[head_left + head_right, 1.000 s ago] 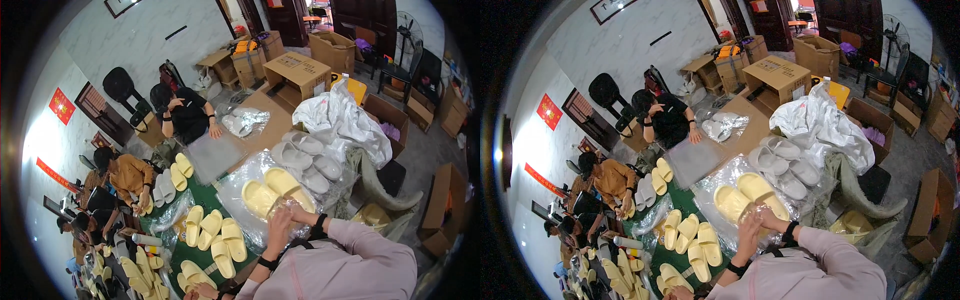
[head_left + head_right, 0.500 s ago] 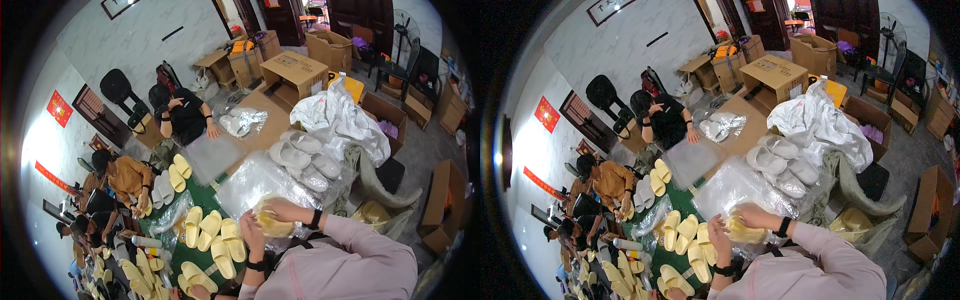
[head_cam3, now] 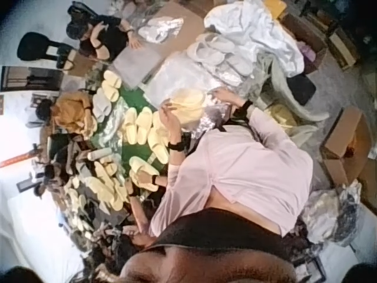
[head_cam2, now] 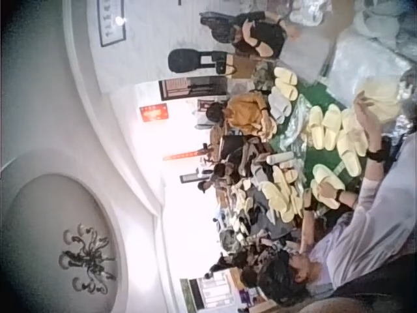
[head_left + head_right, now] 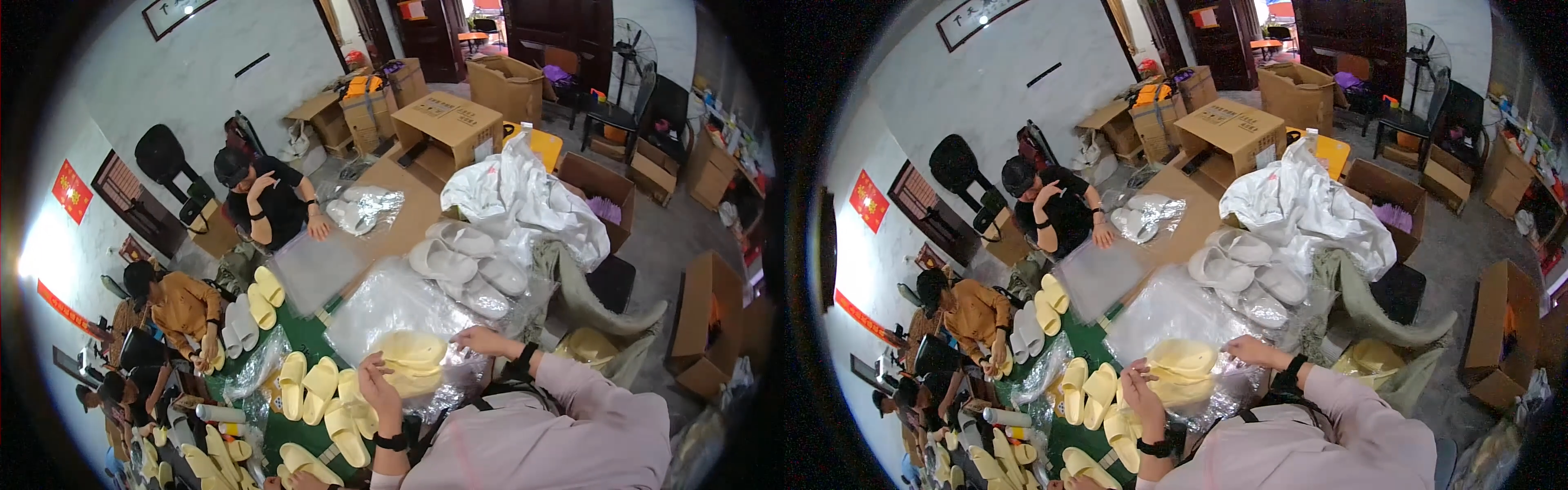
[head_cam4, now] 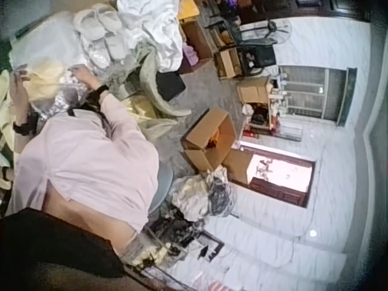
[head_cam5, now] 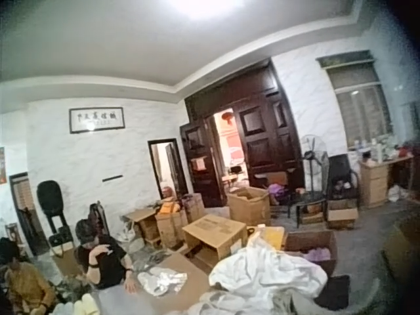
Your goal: Sorting and packing yellow and black sandals into plastic bags and boxes.
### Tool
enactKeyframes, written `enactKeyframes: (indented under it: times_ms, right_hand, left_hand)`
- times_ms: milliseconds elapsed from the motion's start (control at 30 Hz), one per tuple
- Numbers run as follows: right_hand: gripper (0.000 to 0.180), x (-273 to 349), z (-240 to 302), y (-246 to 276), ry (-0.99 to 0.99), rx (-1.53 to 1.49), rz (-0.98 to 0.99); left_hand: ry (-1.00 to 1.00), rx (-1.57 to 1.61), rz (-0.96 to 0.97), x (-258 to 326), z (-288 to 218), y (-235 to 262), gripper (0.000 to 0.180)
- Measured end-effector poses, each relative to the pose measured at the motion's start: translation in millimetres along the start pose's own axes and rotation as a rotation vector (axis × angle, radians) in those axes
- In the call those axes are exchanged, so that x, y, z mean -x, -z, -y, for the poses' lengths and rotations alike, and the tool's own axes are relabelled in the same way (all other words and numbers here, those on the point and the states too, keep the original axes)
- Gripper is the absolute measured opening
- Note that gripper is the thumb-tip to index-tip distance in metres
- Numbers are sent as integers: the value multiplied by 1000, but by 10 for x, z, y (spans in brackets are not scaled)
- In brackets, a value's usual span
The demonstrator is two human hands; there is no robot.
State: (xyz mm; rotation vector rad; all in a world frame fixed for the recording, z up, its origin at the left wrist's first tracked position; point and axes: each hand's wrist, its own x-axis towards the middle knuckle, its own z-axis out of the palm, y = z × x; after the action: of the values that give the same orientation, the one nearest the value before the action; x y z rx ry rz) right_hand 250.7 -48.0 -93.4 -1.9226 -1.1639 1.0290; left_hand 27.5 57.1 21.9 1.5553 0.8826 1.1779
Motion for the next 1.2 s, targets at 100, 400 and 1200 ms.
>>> enactKeyframes:
  times_ms: [100, 400, 1200]
  right_hand:
    - [38, 51, 499, 63, -138, -572, 119]
    - [39, -544, 1280, 734, 255, -1216, -34]
    - [55, -676, -207, 252, -8, -755, -1202]
  left_hand:
    - [-33, -92, -10, -216, 16, 60, 24]
    - [-552, -247, 24, -649, -450, -263, 21]
    - [50, -859, 673, 679, 1184, 199, 41]
